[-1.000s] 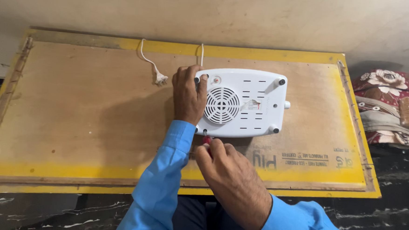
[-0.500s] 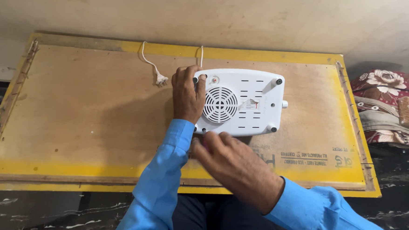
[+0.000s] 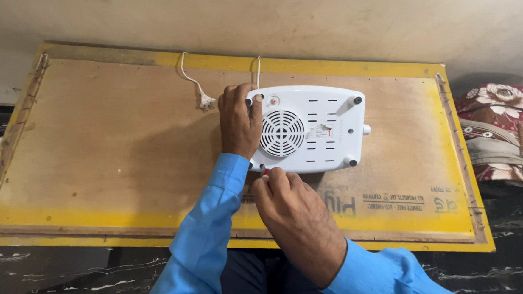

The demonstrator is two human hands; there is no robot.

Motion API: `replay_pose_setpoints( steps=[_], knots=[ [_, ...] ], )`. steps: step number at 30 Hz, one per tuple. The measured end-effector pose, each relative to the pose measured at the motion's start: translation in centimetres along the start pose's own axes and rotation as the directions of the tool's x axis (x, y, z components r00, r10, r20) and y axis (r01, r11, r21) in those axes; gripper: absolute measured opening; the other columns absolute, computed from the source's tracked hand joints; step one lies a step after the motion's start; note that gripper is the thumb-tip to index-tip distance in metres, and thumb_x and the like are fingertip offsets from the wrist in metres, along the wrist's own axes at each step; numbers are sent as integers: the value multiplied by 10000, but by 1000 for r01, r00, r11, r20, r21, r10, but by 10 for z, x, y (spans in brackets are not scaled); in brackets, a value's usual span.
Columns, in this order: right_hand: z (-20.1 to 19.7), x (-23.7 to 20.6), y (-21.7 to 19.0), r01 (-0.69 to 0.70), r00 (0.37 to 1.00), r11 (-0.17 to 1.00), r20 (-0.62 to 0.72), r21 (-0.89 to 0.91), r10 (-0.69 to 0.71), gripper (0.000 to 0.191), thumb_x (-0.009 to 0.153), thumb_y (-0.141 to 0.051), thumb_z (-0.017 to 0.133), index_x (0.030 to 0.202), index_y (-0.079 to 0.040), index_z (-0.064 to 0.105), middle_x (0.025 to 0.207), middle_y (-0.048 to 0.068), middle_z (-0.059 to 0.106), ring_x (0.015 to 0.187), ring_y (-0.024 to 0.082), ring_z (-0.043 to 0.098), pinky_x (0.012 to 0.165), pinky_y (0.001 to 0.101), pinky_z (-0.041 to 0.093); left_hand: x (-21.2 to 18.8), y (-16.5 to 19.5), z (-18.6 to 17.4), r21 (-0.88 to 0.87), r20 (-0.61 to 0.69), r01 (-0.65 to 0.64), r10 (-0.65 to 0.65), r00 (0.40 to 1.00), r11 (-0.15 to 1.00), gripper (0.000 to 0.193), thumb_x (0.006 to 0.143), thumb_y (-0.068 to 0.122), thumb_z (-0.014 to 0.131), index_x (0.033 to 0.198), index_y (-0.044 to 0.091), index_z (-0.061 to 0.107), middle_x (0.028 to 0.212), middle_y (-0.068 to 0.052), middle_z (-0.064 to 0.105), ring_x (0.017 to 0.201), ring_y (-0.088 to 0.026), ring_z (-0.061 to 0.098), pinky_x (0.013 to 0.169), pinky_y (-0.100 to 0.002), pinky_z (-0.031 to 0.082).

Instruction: The person flips a small white electric appliance over on a wooden board and uses a red screwdriver to unscrew the screws on its base, working around the bottom panel by hand.

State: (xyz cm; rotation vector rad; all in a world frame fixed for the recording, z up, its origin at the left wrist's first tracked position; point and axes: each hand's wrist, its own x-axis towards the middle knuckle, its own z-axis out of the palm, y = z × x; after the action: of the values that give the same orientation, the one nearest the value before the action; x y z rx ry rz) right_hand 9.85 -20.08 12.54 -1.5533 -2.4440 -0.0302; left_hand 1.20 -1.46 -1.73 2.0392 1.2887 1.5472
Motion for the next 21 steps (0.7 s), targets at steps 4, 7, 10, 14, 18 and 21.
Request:
replay_pose_setpoints(
  steps=[4,7,10,14,18,21],
  knots=[
    [-5,1,12,189,982,982,2,22,-189,215,776,-80,627,969,15,623,961,135,521,894,266,570,798,378,534,-1,1,-1,-3,-7,-4,4,1000,1000,193,1021,149,620,1197,70,612,1132,-144,598,1106,-360,534,989,-489,427],
    [-4,5,22,333,943,941,-4,-56,-333,183,801,-95,633,948,13,648,971,115,520,893,252,553,795,354,526,-1,2,-2,-16,-10,1,-2,1000,1000,189,1028,147,617,1200,70,611,1142,-141,599,1112,-357,533,987,-485,432],
    [-2,10,27,370,929,928,42,-47,-369,149,824,-104,641,922,8,648,997,100,536,904,234,558,795,347,533,0,2,-1,-11,-8,6,-6,1000,1000,182,1024,144,618,1191,71,613,1135,-140,598,1107,-355,534,986,-488,432],
    [-5,6,24,250,967,968,59,-10,-249,411,828,-105,646,1209,48,615,1015,116,550,890,244,581,755,359,550,1,3,0,-8,-3,31,-31,1000,999,184,1016,149,619,1183,72,619,1126,-140,600,1097,-354,537,977,-486,434],
    [-3,1,9,60,996,983,-73,172,-48,636,803,-251,703,1306,109,551,1016,206,575,824,315,610,654,412,547,2,3,0,-4,-6,-7,7,1000,1000,175,1027,155,619,1182,74,611,1131,-128,607,1125,-352,550,1004,-489,430],
    [-1,1,3,-213,959,977,193,-5,210,562,1003,-435,677,1315,16,556,994,146,600,865,282,642,710,400,558,1,2,0,-1,-4,22,-22,1000,1000,192,1016,149,622,1190,67,618,1132,-150,597,1099,-364,533,973,-484,429]
  ],
)
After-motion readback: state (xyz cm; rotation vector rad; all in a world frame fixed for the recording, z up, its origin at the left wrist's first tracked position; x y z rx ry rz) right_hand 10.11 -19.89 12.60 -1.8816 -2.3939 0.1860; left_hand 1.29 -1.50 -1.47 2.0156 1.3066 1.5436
